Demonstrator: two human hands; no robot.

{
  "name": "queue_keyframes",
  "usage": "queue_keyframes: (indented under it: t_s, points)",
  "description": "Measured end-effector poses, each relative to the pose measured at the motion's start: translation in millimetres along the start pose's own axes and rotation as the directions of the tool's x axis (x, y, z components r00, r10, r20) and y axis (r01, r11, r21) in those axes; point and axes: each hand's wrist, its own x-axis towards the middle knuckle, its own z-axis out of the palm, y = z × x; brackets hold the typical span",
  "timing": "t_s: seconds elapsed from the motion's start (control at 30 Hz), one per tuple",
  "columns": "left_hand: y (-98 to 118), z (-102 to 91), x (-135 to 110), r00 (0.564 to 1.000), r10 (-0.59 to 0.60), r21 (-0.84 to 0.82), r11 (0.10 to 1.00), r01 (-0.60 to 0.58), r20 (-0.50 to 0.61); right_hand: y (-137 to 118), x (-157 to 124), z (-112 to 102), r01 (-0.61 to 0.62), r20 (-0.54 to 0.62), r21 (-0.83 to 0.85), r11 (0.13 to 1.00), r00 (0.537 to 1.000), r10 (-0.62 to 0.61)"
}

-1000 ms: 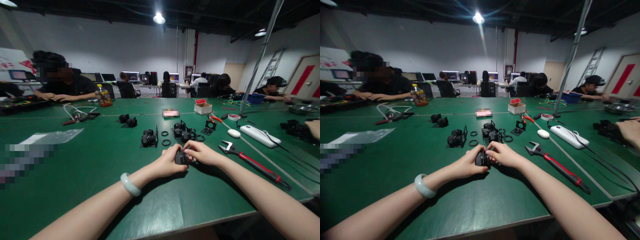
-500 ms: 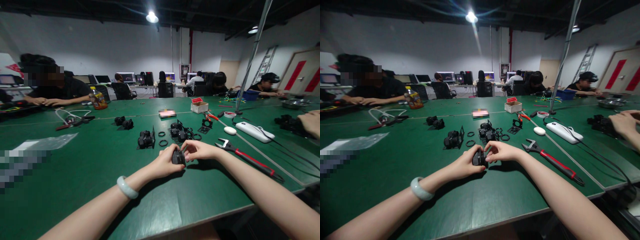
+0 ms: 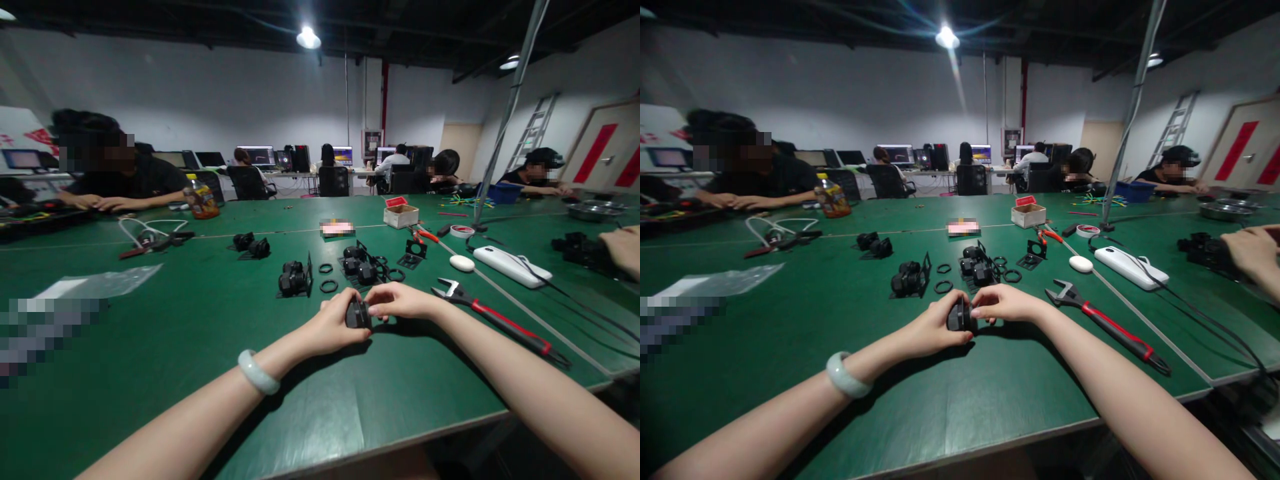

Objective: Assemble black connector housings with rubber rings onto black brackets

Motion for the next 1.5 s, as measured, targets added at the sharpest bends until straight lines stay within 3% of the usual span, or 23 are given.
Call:
queue_keyframes:
  t_s: [0.23,0.63,0.9,1.07,1.5]
  points:
    - [0.1,-0.4,-0.9,1.0,-0.007,0.0,1.0,0.007,0.002,0.8,1.5,1.4,-0.038,-0.007,-0.038,0.999,0.999,0.037]
    - [-2.0,0.7,-0.2,0.999,0.042,0.024,0.999,-0.042,-0.001,0.3,0.1,3.4,-0.012,-0.046,0.076,0.997,0.999,0.016]
    - [-0.3,-0.9,-0.2,1.0,0.025,0.016,1.0,-0.025,0.013,6.1,1.2,2.5,0.008,-0.004,0.119,0.993,1.0,-0.008]
    - [-2.2,0.4,-0.2,1.0,0.026,-0.002,1.0,-0.026,0.01,9.1,2.5,2.3,0.001,-0.038,0.036,0.999,0.999,0.0]
    - [0.2,-1.0,-2.7,1.0,0.016,0.032,0.999,-0.016,0.006,3.7,1.0,0.9,-0.017,0.032,-0.081,0.997,0.999,0.02]
